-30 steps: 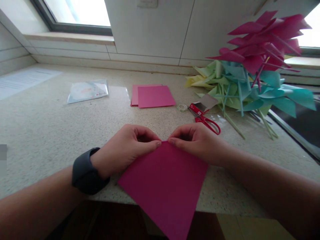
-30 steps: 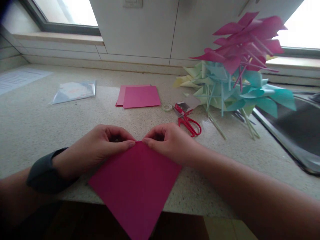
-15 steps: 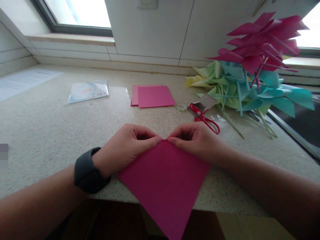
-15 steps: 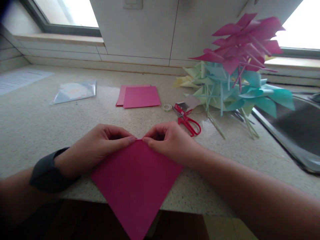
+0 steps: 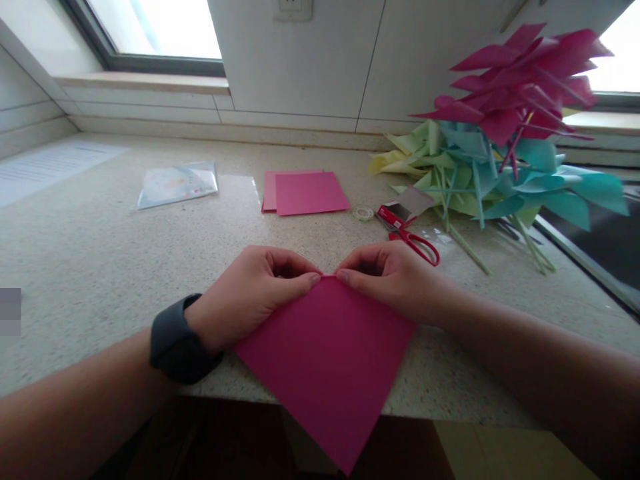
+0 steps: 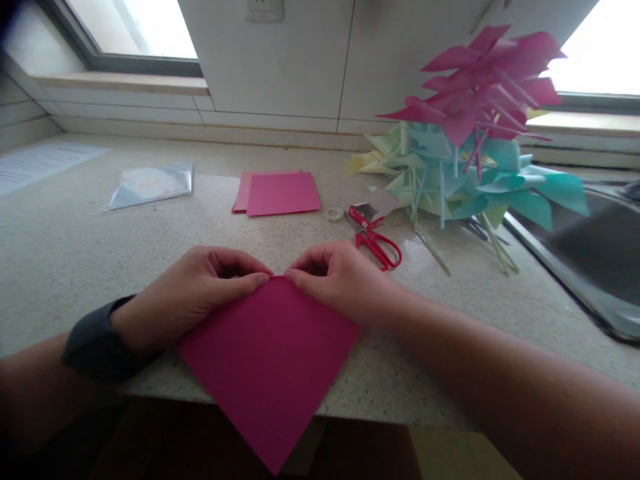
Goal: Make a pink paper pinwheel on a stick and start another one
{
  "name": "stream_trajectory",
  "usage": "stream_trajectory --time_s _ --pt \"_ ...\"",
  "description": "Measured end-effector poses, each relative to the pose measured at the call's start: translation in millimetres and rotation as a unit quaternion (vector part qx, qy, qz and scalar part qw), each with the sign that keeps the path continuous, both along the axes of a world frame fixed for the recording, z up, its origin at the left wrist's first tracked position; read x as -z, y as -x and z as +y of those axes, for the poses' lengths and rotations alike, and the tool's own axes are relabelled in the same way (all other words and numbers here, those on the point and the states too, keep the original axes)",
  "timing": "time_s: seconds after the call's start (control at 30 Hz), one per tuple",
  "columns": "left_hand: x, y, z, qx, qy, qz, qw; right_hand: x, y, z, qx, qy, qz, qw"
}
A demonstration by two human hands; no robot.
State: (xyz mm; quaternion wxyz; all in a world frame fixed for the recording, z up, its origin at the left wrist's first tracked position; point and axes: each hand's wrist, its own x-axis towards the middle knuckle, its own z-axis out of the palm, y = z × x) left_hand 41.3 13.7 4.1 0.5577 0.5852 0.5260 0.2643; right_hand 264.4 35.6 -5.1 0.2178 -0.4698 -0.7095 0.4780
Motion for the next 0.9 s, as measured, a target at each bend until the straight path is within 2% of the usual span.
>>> stream_trajectory --time_s 0.27,0.5,0.67,0.9 --pt "0.8 1.0 0.3 0.004 -0.012 0.007 1.0 2.2 1.0 -0.7 0.004 0.023 0.03 0.999" --pt "-0.1 -1.0 -1.2 0.012 -0.001 0.014 1.0 1.1 2.2 -2.8 0.005 0.006 0.027 1.0" --pt "-1.9 -1.7 -1.5 0.014 -0.031 0.033 0.999 -0.3 1.8 -4.9 -0.014 -0.057 -0.019 0.998" --pt "-0.8 0.7 -1.1 0.049 -0.05 0.071 0.995 -3.1 -1.0 -3.5 -0.047 -0.152 -0.105 0.982"
